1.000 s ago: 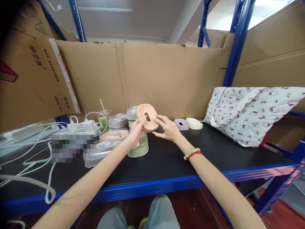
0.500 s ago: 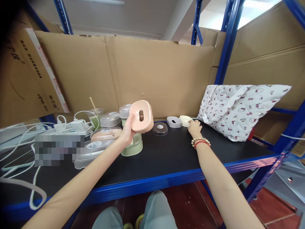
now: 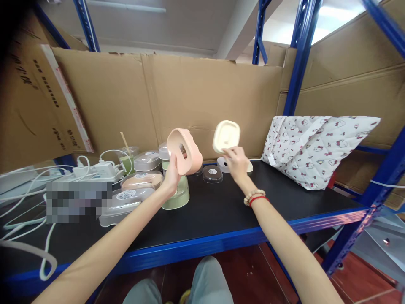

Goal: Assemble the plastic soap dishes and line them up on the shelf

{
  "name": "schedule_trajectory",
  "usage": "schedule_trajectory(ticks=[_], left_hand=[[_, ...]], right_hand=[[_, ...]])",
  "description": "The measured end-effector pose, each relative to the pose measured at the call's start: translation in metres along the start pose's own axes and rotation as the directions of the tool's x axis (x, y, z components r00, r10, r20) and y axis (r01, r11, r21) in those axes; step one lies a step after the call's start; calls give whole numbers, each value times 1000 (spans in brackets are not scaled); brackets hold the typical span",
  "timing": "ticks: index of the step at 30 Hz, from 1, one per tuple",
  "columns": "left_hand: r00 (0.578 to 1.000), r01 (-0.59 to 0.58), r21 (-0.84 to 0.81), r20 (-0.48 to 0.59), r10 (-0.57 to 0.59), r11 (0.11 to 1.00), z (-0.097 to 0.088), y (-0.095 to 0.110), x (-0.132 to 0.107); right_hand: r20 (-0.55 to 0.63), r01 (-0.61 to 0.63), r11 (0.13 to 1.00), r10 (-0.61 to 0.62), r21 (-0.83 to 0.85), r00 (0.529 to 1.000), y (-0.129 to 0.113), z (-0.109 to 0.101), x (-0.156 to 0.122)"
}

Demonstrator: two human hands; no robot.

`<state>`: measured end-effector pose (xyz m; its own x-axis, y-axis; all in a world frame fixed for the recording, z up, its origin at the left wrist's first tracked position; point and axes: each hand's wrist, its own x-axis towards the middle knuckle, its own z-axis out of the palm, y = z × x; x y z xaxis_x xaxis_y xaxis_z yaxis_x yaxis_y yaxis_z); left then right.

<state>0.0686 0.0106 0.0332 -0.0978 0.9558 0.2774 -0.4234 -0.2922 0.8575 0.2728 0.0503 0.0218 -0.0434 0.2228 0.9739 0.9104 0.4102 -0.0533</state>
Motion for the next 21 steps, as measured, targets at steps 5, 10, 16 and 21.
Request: schedule_trajectory(ticks=[5, 10, 16, 21], left_hand=[[988, -89, -109, -132, 74, 990, 2, -1, 0], [981, -116, -102, -167, 98, 988, -1, 10, 0], [967, -208, -49, -157, 198, 977, 2, 12, -3], [980, -187, 9, -72, 187, 982, 4, 9, -10]], right_hand=[[-121, 478, 860, -462, 180, 878, -67, 9, -6], [-110, 439, 799, -434, 411, 894, -84, 11, -19], [130, -229, 673, 195, 703, 972, -88, 12, -17], [526, -601, 290, 299, 745, 796, -93, 14, -10]])
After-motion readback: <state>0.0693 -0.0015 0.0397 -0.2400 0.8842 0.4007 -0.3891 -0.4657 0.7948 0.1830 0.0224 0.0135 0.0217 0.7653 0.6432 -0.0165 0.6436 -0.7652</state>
